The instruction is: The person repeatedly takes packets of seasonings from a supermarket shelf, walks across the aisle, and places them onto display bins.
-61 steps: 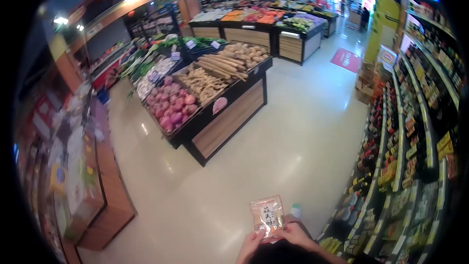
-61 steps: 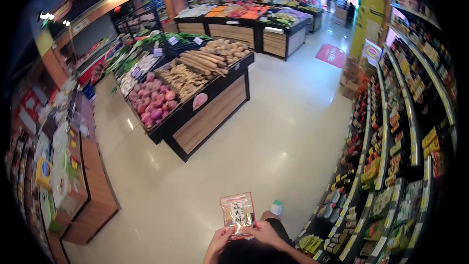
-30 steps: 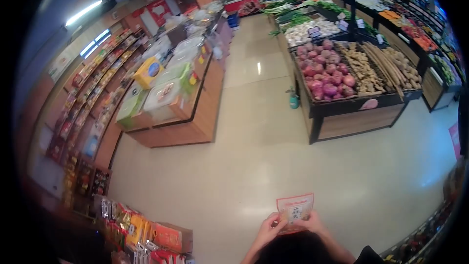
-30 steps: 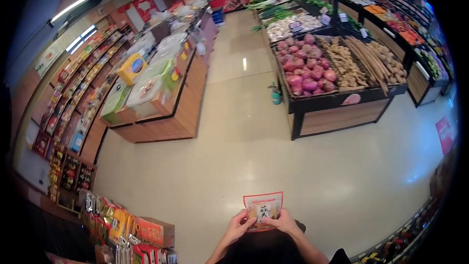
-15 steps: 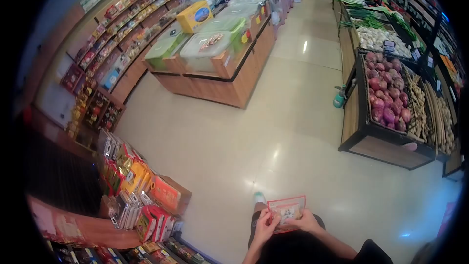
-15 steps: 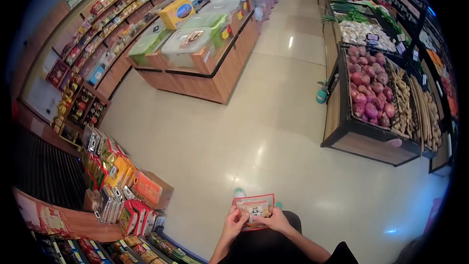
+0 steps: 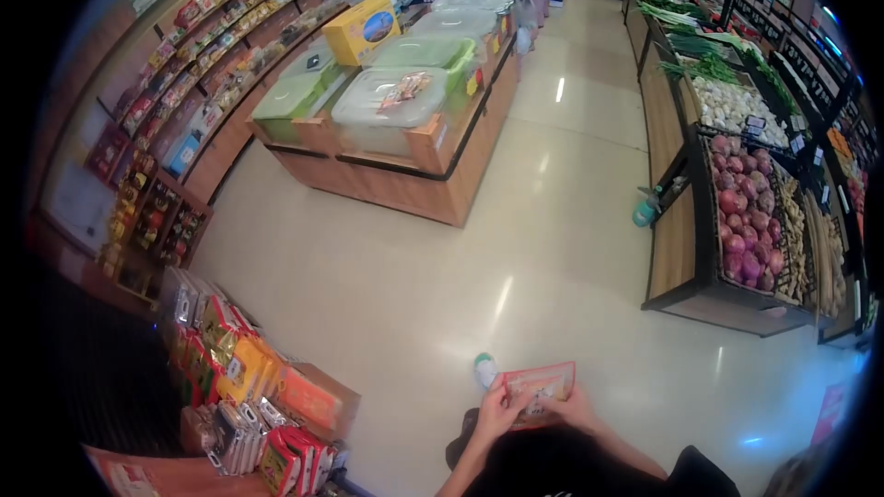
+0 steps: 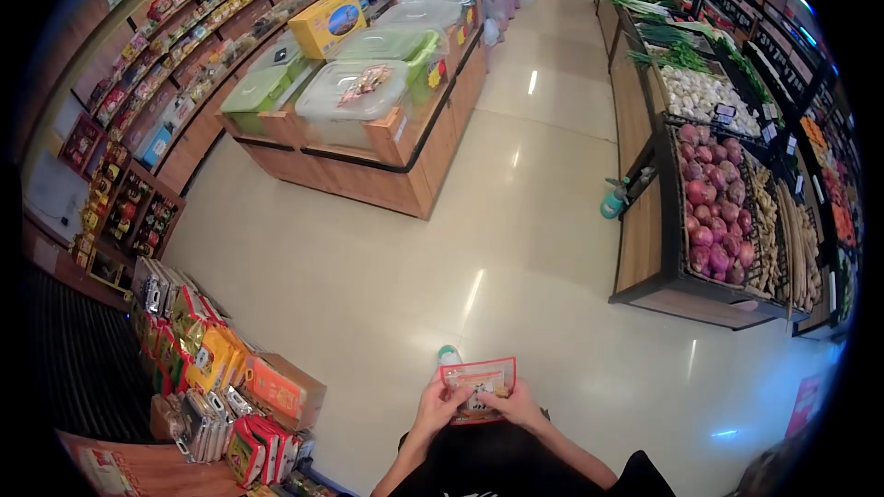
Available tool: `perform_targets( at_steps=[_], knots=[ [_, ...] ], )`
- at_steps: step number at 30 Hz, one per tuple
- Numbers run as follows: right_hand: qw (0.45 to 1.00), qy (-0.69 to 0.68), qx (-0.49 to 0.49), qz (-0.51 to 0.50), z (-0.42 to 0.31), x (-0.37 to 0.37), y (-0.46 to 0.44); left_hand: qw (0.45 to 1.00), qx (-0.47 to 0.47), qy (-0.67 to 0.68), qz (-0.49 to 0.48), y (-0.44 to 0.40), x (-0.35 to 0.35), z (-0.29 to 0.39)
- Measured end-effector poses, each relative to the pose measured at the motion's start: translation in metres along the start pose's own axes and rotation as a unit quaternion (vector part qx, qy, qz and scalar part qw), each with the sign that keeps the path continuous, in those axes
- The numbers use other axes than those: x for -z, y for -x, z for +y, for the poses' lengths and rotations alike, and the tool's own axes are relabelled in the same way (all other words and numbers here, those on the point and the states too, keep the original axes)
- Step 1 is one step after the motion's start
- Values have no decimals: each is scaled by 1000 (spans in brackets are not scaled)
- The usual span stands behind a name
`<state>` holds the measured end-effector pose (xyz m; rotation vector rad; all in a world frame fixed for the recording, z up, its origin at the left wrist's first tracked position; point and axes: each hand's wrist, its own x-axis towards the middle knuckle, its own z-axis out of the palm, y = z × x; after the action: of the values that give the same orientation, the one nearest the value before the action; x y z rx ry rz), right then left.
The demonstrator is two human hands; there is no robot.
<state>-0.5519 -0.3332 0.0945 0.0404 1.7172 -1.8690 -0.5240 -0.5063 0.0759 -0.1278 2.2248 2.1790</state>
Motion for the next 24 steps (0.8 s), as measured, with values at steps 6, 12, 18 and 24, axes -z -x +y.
perform_targets(
  at_steps=[6, 12, 18, 24],
  knots=[
    [998, 24, 46, -19, -34, -51, -77, 974, 120, 193, 20, -39, 69, -4],
    [998, -4, 56, -14, -60, -87, -109, 987, 67, 142, 40, -75, 113, 15],
    [999, -5, 10, -38, -57, -90, -156, 983, 65, 155, 67, -106, 135, 2],
    [996, -21, 7, -81, -70, -106, -211, 977, 81, 171, 96, -147, 169, -2]
  ],
)
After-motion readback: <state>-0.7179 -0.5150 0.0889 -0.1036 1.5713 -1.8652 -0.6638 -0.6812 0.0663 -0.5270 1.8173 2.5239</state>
